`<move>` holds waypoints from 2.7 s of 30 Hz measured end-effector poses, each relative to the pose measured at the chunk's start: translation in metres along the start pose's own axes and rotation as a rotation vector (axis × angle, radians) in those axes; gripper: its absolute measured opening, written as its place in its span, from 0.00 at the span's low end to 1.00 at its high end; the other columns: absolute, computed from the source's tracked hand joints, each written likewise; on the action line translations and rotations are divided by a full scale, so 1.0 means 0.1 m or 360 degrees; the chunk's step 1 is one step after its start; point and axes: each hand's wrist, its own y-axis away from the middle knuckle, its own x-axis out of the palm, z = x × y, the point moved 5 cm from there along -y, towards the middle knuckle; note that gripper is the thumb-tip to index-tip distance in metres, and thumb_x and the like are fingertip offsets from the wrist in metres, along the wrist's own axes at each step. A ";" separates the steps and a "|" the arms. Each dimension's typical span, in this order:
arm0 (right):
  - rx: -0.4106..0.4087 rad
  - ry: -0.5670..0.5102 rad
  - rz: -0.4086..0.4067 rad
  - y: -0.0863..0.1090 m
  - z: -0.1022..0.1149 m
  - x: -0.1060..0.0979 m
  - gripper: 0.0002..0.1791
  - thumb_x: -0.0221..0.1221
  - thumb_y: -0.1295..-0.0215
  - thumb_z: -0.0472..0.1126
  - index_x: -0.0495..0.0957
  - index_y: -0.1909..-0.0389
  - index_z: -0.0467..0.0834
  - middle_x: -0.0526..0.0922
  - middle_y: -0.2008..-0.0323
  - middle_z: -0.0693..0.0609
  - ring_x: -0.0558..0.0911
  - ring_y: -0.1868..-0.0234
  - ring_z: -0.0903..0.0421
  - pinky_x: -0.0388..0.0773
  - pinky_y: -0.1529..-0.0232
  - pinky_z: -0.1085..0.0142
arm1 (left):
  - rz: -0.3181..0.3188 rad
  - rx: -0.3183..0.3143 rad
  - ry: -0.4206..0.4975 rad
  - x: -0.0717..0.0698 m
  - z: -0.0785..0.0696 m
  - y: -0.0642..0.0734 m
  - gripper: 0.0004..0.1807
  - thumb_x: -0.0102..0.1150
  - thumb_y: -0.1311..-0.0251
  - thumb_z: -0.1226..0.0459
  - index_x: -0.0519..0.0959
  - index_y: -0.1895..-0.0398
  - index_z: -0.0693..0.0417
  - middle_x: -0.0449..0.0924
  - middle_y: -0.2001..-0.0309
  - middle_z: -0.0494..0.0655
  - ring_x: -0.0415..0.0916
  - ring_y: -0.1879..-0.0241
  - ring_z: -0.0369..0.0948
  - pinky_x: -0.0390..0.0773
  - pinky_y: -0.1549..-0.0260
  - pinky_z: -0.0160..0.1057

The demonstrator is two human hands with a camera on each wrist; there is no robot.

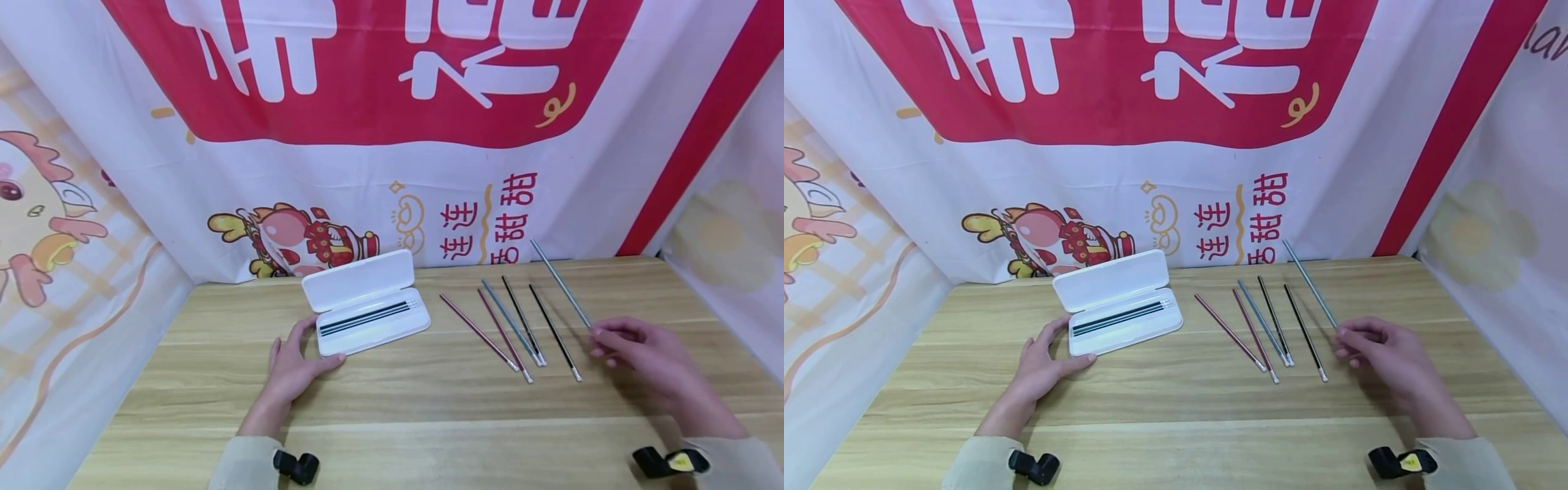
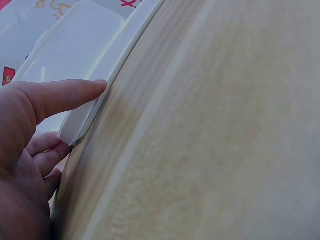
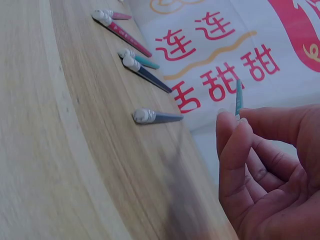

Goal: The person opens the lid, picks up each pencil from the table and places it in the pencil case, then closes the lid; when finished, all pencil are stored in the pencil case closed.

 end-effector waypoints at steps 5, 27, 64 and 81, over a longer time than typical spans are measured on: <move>-0.0036 0.0072 -0.0005 0.02 0.07 0.07 0.20 0.60 0.18 0.44 0.77 0.37 0.34 0.89 0.59 0.63 0.87 0.60 0.64 0.90 0.60 0.67 | 0.0002 -0.0016 0.0006 0.00 0.00 -0.01 0.56 0.82 0.45 0.48 0.58 0.15 0.34 0.46 0.11 0.51 0.16 0.14 0.66 0.27 0.21 0.80; 0.0024 0.0309 0.0141 0.04 0.23 0.49 0.24 0.60 0.19 0.51 0.77 0.35 0.36 0.89 0.54 0.48 0.85 0.60 0.55 0.87 0.63 0.64 | 0.0009 -0.0023 0.0013 -0.02 0.01 -0.02 0.56 0.83 0.47 0.48 0.61 0.17 0.33 0.48 0.11 0.51 0.17 0.14 0.66 0.26 0.21 0.78; -0.0438 0.0592 0.0166 -0.68 1.27 1.68 0.10 0.62 0.21 0.42 0.86 0.47 0.43 0.88 0.55 0.40 0.86 0.54 0.43 0.86 0.58 0.60 | -0.0018 0.0016 0.0042 -0.02 -0.01 0.00 0.52 0.83 0.45 0.51 0.64 0.19 0.34 0.49 0.11 0.52 0.18 0.14 0.66 0.28 0.20 0.79; -0.0481 0.0648 0.0180 -0.97 1.35 2.20 0.05 0.64 0.24 0.39 0.87 0.53 0.44 0.87 0.60 0.48 0.82 0.60 0.52 0.82 0.62 0.64 | -0.0018 0.0025 0.0045 -0.02 0.00 0.00 0.53 0.84 0.46 0.51 0.64 0.19 0.34 0.51 0.12 0.52 0.19 0.14 0.67 0.28 0.20 0.78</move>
